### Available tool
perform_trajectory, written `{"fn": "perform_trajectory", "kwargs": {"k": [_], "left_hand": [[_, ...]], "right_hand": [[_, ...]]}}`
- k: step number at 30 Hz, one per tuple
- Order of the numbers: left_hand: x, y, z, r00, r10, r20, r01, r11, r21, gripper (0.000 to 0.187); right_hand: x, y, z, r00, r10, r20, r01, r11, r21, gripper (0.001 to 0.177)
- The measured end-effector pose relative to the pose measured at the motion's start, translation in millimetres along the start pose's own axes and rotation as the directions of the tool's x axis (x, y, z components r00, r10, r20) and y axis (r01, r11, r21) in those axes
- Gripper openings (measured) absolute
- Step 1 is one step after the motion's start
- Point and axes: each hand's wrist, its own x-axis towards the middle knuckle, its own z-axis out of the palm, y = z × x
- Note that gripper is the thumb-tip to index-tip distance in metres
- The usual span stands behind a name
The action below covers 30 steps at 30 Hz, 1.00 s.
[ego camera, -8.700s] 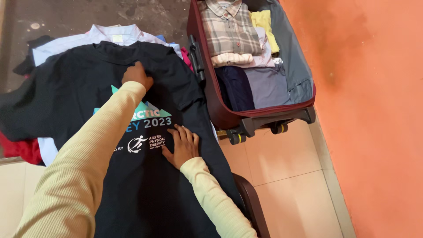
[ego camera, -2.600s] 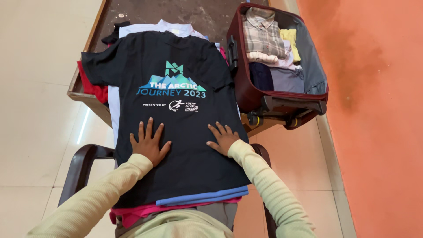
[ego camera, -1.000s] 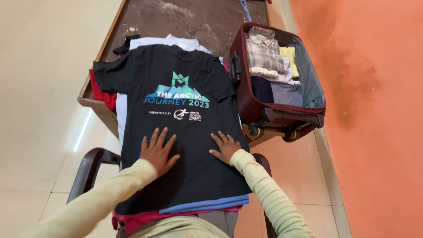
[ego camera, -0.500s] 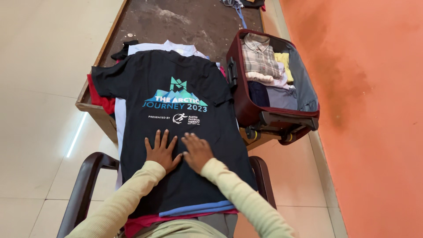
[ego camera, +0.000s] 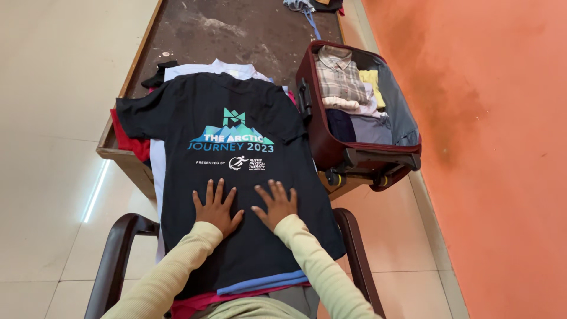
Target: The person smooths a black t-shirt on their lap, then places a plaid shirt on top. They button the plaid shirt from bottom to top, fold the sleeves inward, and fold the shirt body in half. The folded shirt is placed into an open suitcase.
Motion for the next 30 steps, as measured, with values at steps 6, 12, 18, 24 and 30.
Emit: {"fn": "perform_trajectory", "kwargs": {"k": [6,12,18,24,30], "left_hand": [[-4,3,-8,0.999,-0.019,0.051,0.019,1.000,0.010,0.077],[-3,0,5,0.996,-0.079,-0.033,0.076,0.993,-0.090,0.079],[-20,-13,6,0.975,-0.195,0.101,0.196,0.981,0.006,0.080],[-20,-16,17,0.963,-0.266,0.040,0.268,0.959,-0.086,0.095],[-21,-12,13,0.900,-0.405,0.160,0.419,0.906,-0.064,0.103]], "right_hand": [[-8,23,-7,0.901,0.393,0.182,-0.421,0.893,0.158,0.072],[-7,30,-3,0.913,0.349,0.213,-0.392,0.895,0.214,0.076],[-15,40,9,0.937,0.331,0.115,-0.350,0.889,0.296,0.092],[-12,44,29,0.909,0.413,0.052,-0.409,0.862,0.298,0.111],[-17,29,2,0.854,0.503,0.133,-0.520,0.827,0.215,0.103]]}}
